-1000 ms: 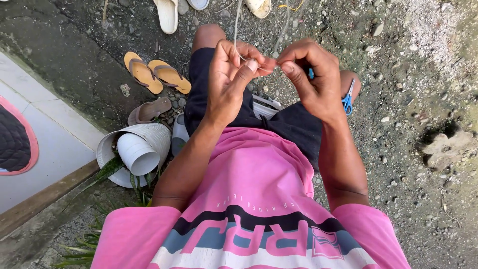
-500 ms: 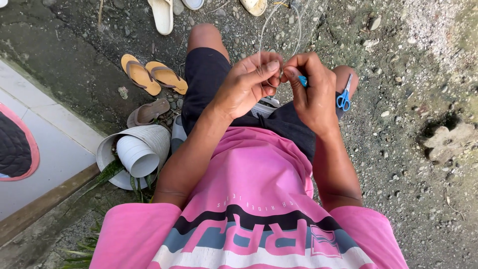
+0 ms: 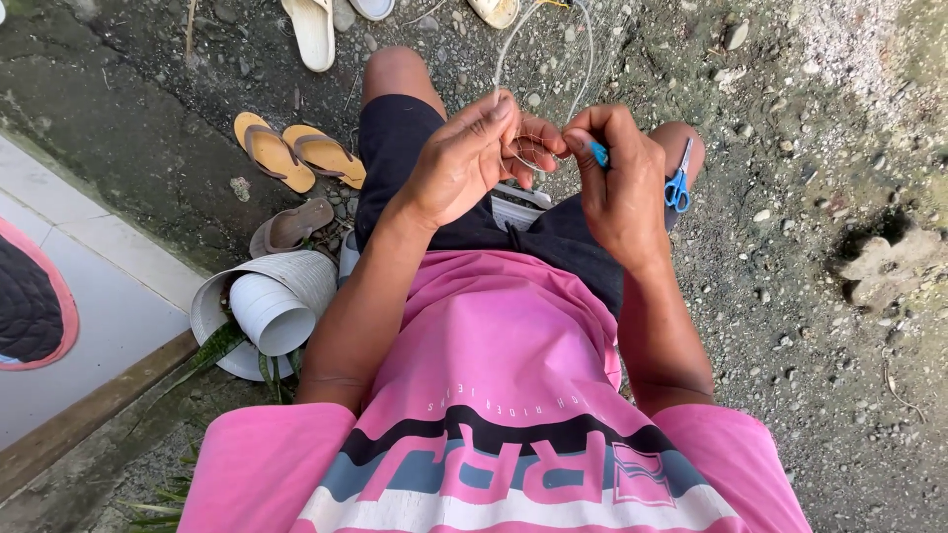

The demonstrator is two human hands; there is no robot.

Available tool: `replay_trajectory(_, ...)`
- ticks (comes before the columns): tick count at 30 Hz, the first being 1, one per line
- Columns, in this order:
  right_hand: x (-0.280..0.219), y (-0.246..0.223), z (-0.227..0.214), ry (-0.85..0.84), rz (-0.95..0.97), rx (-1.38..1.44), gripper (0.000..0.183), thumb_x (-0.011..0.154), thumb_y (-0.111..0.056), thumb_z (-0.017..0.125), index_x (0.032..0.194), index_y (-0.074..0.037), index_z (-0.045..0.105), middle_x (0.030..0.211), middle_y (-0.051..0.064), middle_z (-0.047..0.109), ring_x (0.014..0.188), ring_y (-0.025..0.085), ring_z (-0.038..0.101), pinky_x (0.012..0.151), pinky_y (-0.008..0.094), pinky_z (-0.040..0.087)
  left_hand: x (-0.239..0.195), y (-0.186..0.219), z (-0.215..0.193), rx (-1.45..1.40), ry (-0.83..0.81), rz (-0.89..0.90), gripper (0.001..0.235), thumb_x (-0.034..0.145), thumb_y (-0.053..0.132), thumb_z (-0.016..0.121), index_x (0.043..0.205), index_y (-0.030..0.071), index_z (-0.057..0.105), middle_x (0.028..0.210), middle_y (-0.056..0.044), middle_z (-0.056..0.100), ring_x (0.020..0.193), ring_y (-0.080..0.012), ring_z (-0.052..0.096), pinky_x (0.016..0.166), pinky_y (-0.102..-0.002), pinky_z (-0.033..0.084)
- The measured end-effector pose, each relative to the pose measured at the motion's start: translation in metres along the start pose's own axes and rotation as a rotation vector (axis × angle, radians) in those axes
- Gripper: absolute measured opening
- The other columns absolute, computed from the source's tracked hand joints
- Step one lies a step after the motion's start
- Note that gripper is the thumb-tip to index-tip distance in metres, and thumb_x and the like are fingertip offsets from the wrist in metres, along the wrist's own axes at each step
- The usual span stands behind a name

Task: Repairing or weaving a fishing net by tying knots in the mesh using a netting needle

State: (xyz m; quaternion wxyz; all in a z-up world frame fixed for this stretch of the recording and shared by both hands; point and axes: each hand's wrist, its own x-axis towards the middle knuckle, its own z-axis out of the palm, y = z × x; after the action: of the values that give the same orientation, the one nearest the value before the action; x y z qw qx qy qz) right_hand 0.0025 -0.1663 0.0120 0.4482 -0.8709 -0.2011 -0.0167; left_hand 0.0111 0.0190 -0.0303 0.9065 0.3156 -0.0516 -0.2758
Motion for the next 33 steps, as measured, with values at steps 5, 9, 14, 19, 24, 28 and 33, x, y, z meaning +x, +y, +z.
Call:
replay_trajectory(5,0.003,-0.003,-0.007,-0.048,0.058,0.156,0.007,0.103,-0.003,0.051,0.098,0.001,0.051,0.09,0.01,0.058,0.079,0.019,0.053,0.071,0.03,0.042,-0.002,0.001,0.004,0.153,-0.025,0.026,0.022,0.091,0.011,0.059,0.085,0.017,0.039,0.107,-0.015,0.06,0.093,-0.02,0.061,0.073,-0.024,0.048)
replay_trajectory(9,0.002,0.001,-0.01,0.13,-0.116,0.299,0.009,0.104,-0.009,0.046,0.105,0.0,0.046,0.107,0.019,0.054,0.103,0.03,0.058,0.087,0.036,0.05,-0.003,0.008,0.01,0.215,-0.035,0.045,0.021,0.093,0.015,0.054,0.086,0.018,0.034,0.108,-0.019,0.064,0.088,-0.0199,0.061,0.07,-0.024,0.046)
replay_trajectory(14,0.006,0.019,-0.023,0.095,-0.311,-0.119,0.04,0.103,-0.024,0.022,0.095,0.0,0.053,0.083,0.015,0.052,0.067,0.021,0.045,0.057,0.035,0.032,-0.004,0.014,0.011,0.295,-0.056,0.084,0.02,0.096,0.02,0.049,0.088,0.016,0.032,0.105,-0.026,0.064,0.083,-0.0212,0.063,0.064,-0.022,0.048)
replay_trajectory(19,0.026,-0.003,-0.04,-0.125,-0.42,-0.338,0.014,0.107,-0.01,0.053,0.106,-0.001,0.064,0.096,0.013,0.055,0.081,0.028,0.049,0.069,0.038,0.035,-0.008,0.023,0.015,0.378,-0.068,0.117,0.02,0.096,0.02,0.049,0.089,0.016,0.03,0.104,-0.025,0.064,0.083,-0.021,0.062,0.064,-0.022,0.046)
replay_trajectory(24,0.038,-0.011,-0.042,-0.213,-0.48,-0.408,0.011,0.104,-0.012,0.06,0.11,-0.008,0.068,0.098,0.01,0.05,0.087,0.028,0.042,0.077,0.041,0.027,-0.01,0.029,0.017,0.458,-0.069,0.137,0.02,0.096,0.022,0.052,0.091,0.016,0.033,0.104,-0.022,0.065,0.086,-0.0186,0.064,0.068,-0.022,0.046)
replay_trajectory(28,0.039,-0.011,-0.042,-0.245,-0.485,-0.304,0.012,0.104,-0.013,0.055,0.101,-0.004,0.063,0.091,0.01,0.053,0.084,0.027,0.044,0.08,0.041,0.026,-0.012,0.031,0.016,0.473,-0.045,0.123,0.022,0.094,0.013,0.055,0.091,0.013,0.034,0.09,-0.009,0.053,0.087,-0.0176,0.064,0.065,-0.023,0.054)
replay_trajectory(33,0.039,0.008,-0.036,-0.208,-0.499,-0.124,0.005,0.094,-0.004,0.055,0.09,-0.004,0.057,0.087,0.011,0.057,0.081,0.025,0.046,0.079,0.041,0.027,-0.011,0.033,0.016,0.424,-0.098,0.114,0.023,0.095,0.014,0.055,0.094,0.013,0.033,0.092,-0.012,0.057,0.092,-0.0209,0.066,0.07,-0.025,0.053)
